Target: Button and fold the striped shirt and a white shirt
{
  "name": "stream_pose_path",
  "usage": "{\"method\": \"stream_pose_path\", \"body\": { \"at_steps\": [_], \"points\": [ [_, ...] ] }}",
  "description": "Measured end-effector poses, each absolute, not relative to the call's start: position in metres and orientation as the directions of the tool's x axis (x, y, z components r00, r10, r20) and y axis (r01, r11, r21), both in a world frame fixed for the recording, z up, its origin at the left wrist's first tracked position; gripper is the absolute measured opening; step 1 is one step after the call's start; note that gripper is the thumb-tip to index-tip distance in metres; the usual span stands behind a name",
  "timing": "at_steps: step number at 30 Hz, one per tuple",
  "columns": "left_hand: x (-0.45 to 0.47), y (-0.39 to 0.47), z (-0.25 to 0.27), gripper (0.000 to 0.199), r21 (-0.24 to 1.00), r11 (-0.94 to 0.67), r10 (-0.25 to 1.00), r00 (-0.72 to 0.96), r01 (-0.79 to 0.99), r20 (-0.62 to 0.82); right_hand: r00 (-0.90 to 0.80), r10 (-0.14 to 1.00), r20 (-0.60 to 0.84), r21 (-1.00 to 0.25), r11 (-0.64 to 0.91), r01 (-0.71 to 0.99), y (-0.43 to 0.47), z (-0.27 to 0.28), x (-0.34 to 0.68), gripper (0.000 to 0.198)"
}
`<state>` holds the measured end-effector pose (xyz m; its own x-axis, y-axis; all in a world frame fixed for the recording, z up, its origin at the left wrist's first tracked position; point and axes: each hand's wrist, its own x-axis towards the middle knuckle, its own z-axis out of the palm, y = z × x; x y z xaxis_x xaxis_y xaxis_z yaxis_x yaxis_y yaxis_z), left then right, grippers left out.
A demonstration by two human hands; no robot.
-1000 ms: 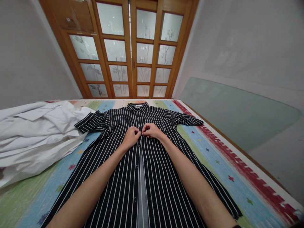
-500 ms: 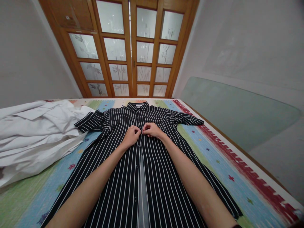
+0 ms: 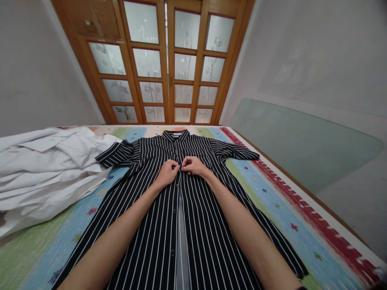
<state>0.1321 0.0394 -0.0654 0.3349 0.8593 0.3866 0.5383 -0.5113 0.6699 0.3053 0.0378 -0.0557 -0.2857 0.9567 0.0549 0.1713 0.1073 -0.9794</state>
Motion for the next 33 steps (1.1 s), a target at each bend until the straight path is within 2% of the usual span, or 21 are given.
{"method": "stream_pose_path", "body": {
  "at_steps": [13,26,33],
  "points": [
    [0.1334,0.0356,-0.0598,0.018,0.664,-0.470,0.882,0.335,0.581,0.331,-0.288,0.955,0.077,-0.973,0.135,0.187,0.0372,-0.0556,0.3041,0.017],
    [0.1323,0.0361,-0.0605,0.020,0.663,-0.468,0.884,0.316,0.584,0.344,-0.188,0.980,0.064,-0.926,0.129,0.354,0.0326,-0.0542,0.2976,0.006],
    [0.1311,0.0351,-0.0590,0.020,0.678,-0.465,0.885,0.316,0.569,0.342,-0.193,0.974,0.119,-0.912,0.184,0.366,0.0334,-0.0554,0.2978,0.011]
  ]
}}
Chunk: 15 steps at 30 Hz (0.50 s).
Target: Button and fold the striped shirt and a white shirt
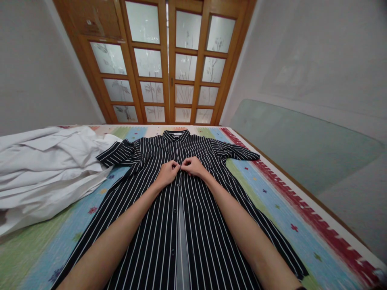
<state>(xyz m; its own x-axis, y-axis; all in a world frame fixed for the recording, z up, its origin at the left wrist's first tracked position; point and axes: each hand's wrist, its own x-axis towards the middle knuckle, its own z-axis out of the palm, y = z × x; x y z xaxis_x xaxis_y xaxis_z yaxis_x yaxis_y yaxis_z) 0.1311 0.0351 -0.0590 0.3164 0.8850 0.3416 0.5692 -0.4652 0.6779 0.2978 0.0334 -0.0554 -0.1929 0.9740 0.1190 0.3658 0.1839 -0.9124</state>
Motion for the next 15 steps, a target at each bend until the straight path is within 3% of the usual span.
{"method": "stream_pose_path", "body": {
  "at_steps": [6,15],
  "points": [
    [0.1303,0.0354,-0.0607,0.019,0.678,-0.491,0.871,0.333,0.548,0.362,-0.248,0.968,0.029,-0.943,0.109,0.315,0.0354,-0.0530,0.3023,0.010],
    [0.1305,0.0375,-0.0684,0.013,0.537,-0.561,0.824,0.358,0.630,0.440,-0.263,0.965,-0.013,-0.959,0.062,0.277,0.0363,-0.0512,0.3033,0.011]
  ]
}}
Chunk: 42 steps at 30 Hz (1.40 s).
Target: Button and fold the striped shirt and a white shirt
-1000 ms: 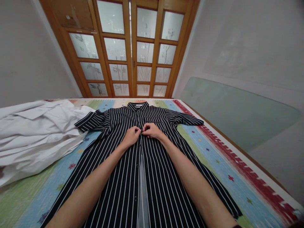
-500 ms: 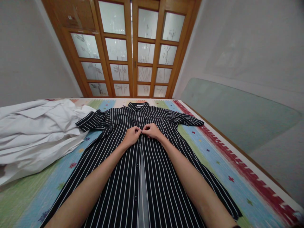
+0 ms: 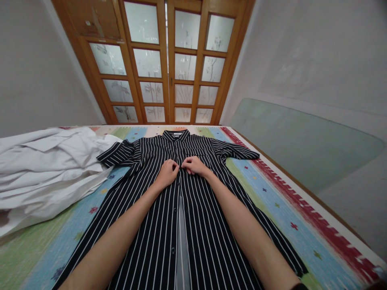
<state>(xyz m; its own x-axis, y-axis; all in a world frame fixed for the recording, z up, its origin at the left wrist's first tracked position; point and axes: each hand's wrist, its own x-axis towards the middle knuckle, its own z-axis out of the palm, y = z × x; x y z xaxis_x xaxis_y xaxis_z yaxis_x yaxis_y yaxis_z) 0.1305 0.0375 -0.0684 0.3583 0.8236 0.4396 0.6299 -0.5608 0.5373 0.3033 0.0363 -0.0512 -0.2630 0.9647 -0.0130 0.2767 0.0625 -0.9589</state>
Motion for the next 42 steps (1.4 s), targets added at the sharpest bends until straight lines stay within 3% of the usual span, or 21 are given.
{"method": "stream_pose_path", "body": {
  "at_steps": [7,11,17,26,33,37,42],
  "points": [
    [0.131,0.032,-0.069,0.012,0.430,-0.512,0.838,0.322,0.744,0.441,-0.142,0.979,0.145,-0.942,0.181,0.284,0.035,-0.059,0.296,0.002],
    [0.134,0.022,-0.063,0.017,0.310,-0.501,0.834,0.355,0.808,0.422,-0.149,0.963,0.226,-0.884,0.267,0.383,0.033,-0.062,0.295,0.004],
    [0.132,0.009,-0.055,0.023,0.224,-0.500,0.838,0.402,0.837,0.368,-0.221,0.857,0.465,-0.540,0.473,0.696,0.025,-0.060,0.292,0.007],
    [0.119,-0.004,-0.063,0.028,0.266,-0.559,0.806,0.440,0.785,0.396,-0.160,0.919,0.360,-0.311,0.280,0.908,0.012,-0.057,0.277,0.019],
    [0.099,-0.013,-0.068,0.032,0.324,-0.623,0.775,0.507,0.712,0.377,-0.396,0.847,0.354,-0.077,0.448,0.891,-0.022,-0.054,0.277,0.032],
    [0.092,-0.021,-0.065,0.029,0.357,-0.651,0.757,0.538,0.670,0.371,-0.460,0.815,0.352,-0.081,0.516,0.853,-0.052,-0.060,0.290,0.041],
    [0.092,-0.031,-0.060,0.022,0.401,-0.699,0.715,0.578,0.592,0.393,-0.543,0.770,0.335,-0.276,0.631,0.725,-0.080,-0.057,0.303,0.034]
  ]
}}
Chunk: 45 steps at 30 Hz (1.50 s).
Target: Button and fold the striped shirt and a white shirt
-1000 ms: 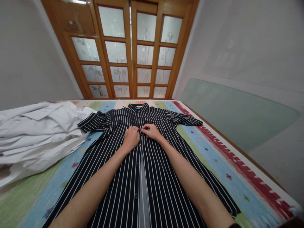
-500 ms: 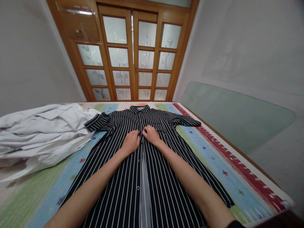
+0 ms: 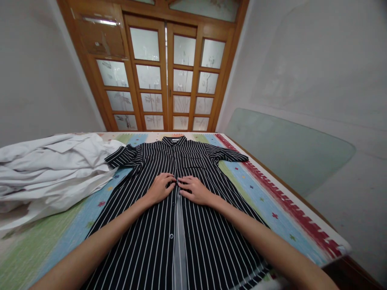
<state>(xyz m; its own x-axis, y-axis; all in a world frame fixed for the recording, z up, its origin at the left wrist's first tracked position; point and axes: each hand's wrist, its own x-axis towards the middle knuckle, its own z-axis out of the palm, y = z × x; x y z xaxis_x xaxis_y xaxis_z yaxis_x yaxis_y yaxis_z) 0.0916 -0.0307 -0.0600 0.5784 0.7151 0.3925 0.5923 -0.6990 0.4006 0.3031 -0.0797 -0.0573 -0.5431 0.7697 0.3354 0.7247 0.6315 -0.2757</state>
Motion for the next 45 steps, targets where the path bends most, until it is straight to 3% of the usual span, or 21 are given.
{"method": "stream_pose_path", "body": {
  "at_steps": [4,9,12,17,23,26,29,32,34,39,45],
  "points": [
    [0.094,-0.034,-0.055,0.017,0.418,-0.688,0.726,0.563,0.594,0.395,-0.515,0.774,0.369,-0.406,0.632,0.660,-0.083,-0.050,0.301,0.020],
    [0.098,-0.035,-0.047,0.012,0.510,-0.630,0.771,0.554,0.586,0.316,-0.379,0.842,0.383,-0.352,0.513,0.783,-0.072,-0.047,0.286,0.017],
    [0.101,-0.034,-0.042,0.014,0.570,-0.568,0.807,0.536,0.594,0.247,-0.313,0.905,0.289,-0.356,0.405,0.842,-0.061,-0.042,0.278,0.021],
    [0.104,-0.032,-0.039,0.015,0.606,-0.518,0.834,0.515,0.604,0.200,-0.285,0.956,0.076,-0.448,0.288,0.847,-0.049,-0.029,0.277,0.010],
    [0.108,-0.034,-0.038,0.008,0.577,-0.532,0.829,0.521,0.620,0.204,-0.206,0.976,0.076,-0.444,0.218,0.869,-0.047,-0.022,0.280,0.002],
    [0.111,-0.036,-0.036,0.007,0.570,-0.514,0.838,0.517,0.641,0.175,-0.200,0.978,0.066,-0.449,0.208,0.869,-0.045,-0.024,0.280,0.014],
    [0.113,-0.035,-0.033,0.010,0.601,-0.475,0.852,0.506,0.643,0.133,-0.214,0.968,0.133,-0.563,0.251,0.788,-0.043,-0.032,0.279,0.017],
    [0.114,-0.033,-0.029,0.009,0.660,-0.406,0.875,0.477,0.632,0.080,-0.186,0.967,0.172,-0.800,0.248,0.547,-0.041,-0.045,0.278,0.014],
    [0.115,-0.032,-0.028,0.009,0.730,-0.309,0.891,0.455,0.609,-0.002,-0.161,0.976,0.148,-0.893,0.202,0.401,-0.042,-0.052,0.277,0.013],
    [0.114,-0.035,-0.028,0.013,0.850,-0.065,0.879,0.433,0.523,-0.199,-0.202,0.975,0.094,-0.939,0.155,0.308,-0.042,-0.053,0.279,0.012],
    [0.109,-0.039,-0.033,0.016,0.895,0.061,0.864,0.426,0.442,-0.269,-0.254,0.966,0.046,-0.944,0.124,0.304,-0.042,-0.048,0.282,0.014]
  ]
}}
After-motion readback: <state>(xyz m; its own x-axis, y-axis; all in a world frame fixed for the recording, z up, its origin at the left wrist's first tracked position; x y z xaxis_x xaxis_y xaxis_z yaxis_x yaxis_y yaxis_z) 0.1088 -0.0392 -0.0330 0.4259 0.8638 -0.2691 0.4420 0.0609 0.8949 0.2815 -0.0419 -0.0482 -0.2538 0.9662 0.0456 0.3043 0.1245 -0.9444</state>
